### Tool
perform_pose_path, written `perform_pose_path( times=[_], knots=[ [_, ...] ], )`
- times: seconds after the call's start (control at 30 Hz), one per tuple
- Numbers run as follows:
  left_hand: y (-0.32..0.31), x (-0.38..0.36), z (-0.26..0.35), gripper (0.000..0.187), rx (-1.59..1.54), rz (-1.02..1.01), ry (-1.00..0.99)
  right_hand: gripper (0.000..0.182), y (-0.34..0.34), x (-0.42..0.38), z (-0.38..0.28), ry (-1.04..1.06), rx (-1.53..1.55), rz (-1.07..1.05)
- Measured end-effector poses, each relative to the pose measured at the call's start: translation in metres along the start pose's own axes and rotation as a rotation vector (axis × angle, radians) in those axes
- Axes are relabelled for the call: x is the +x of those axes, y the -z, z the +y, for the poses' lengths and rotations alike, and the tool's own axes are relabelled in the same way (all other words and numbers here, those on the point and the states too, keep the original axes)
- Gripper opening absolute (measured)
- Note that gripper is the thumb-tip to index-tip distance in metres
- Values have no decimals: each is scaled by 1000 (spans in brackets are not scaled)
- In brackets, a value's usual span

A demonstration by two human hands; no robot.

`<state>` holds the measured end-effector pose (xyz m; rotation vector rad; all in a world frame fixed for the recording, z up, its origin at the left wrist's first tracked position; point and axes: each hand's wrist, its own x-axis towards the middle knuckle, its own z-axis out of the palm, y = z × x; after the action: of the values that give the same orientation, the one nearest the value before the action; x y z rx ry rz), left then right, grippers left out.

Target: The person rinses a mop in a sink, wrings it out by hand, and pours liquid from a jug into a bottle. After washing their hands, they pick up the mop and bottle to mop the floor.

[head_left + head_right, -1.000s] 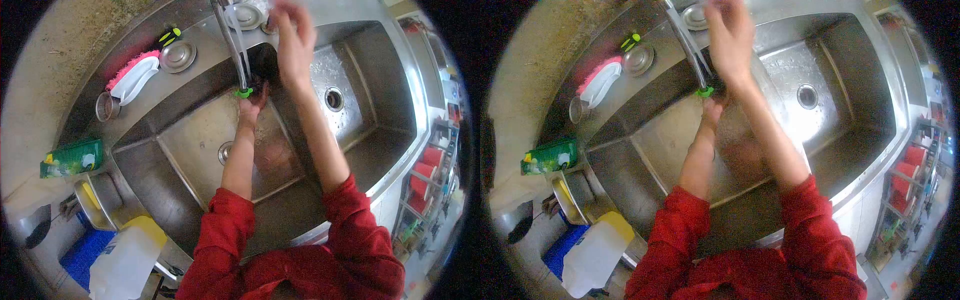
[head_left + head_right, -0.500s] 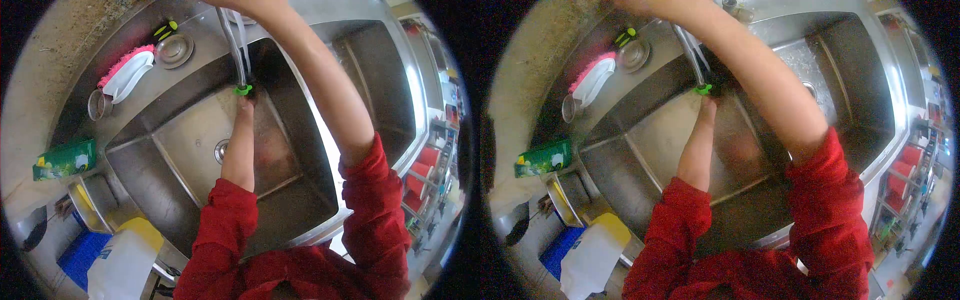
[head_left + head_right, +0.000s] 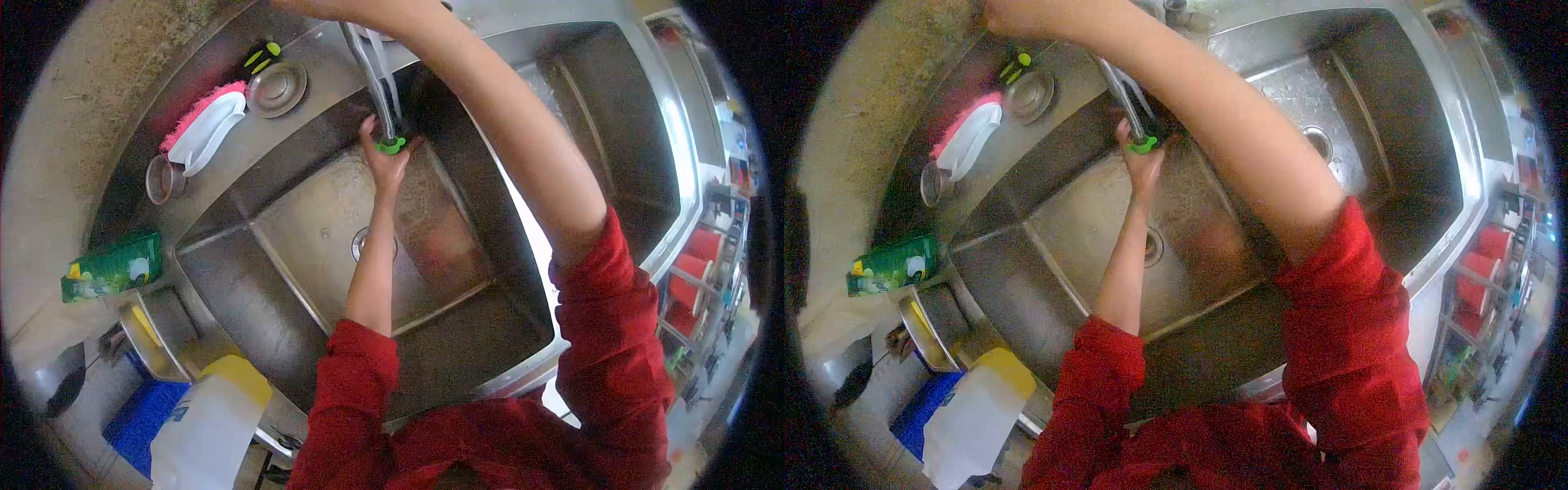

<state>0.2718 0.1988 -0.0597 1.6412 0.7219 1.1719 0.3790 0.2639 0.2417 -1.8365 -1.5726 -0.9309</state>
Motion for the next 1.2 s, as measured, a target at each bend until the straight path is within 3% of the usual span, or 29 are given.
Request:
perform_pose_path(
  times=[0.07,0.1,0.17,0.3,0.37,0.5,0.57,0.67,0.77,0.8,0.87,0.93,0.97,1.03,1.07,1.13,1.2],
  knots=[
    [-11,5,4,59,-197,-114,205,20,3,-1,-2,-8,4,14],
    [-15,4,-10,59,-201,-115,201,20,2,0,-1,-5,0,16],
    [-20,-10,-54,62,94,-146,71,20,0,0,-1,-12,3,-16],
    [-22,-22,-76,47,-18,-80,12,20,-3,-1,-2,-37,49,-10],
    [-23,-37,-92,29,-469,29,619,20,-5,-1,-3,-17,-16,72],
    [-28,-53,-108,25,-630,146,785,21,-5,0,-2,-20,-37,35],
    [-7,-50,-71,22,-902,84,1061,21,-2,-1,-1,-25,9,6],
    [-6,-127,-201,21,-26,117,972,22,-2,-1,-2,-33,2,-8],
    [21,-68,-85,24,802,-385,788,23,-2,-1,-1,-40,34,-28],
    [24,-65,-89,24,807,-385,789,23,-2,-1,-1,-44,38,-28],
    [22,-50,-91,42,291,-196,155,22,-1,-1,-2,-48,11,-57],
    [23,-28,-87,63,122,-405,79,22,1,-1,-2,-50,36,-54],
    [21,-17,-69,63,127,-407,79,21,3,-1,-3,-47,60,-56],
    [11,7,-26,73,-103,-563,274,21,-3,-2,-3,-43,51,-12],
    [8,12,-10,73,-102,-559,272,21,-5,-2,-3,-35,38,29],
    [4,16,8,69,321,-649,197,21,-4,-1,-2,-15,26,22],
    [3,9,-4,67,301,-582,116,21,-2,0,-1,1,8,9]
  ],
)
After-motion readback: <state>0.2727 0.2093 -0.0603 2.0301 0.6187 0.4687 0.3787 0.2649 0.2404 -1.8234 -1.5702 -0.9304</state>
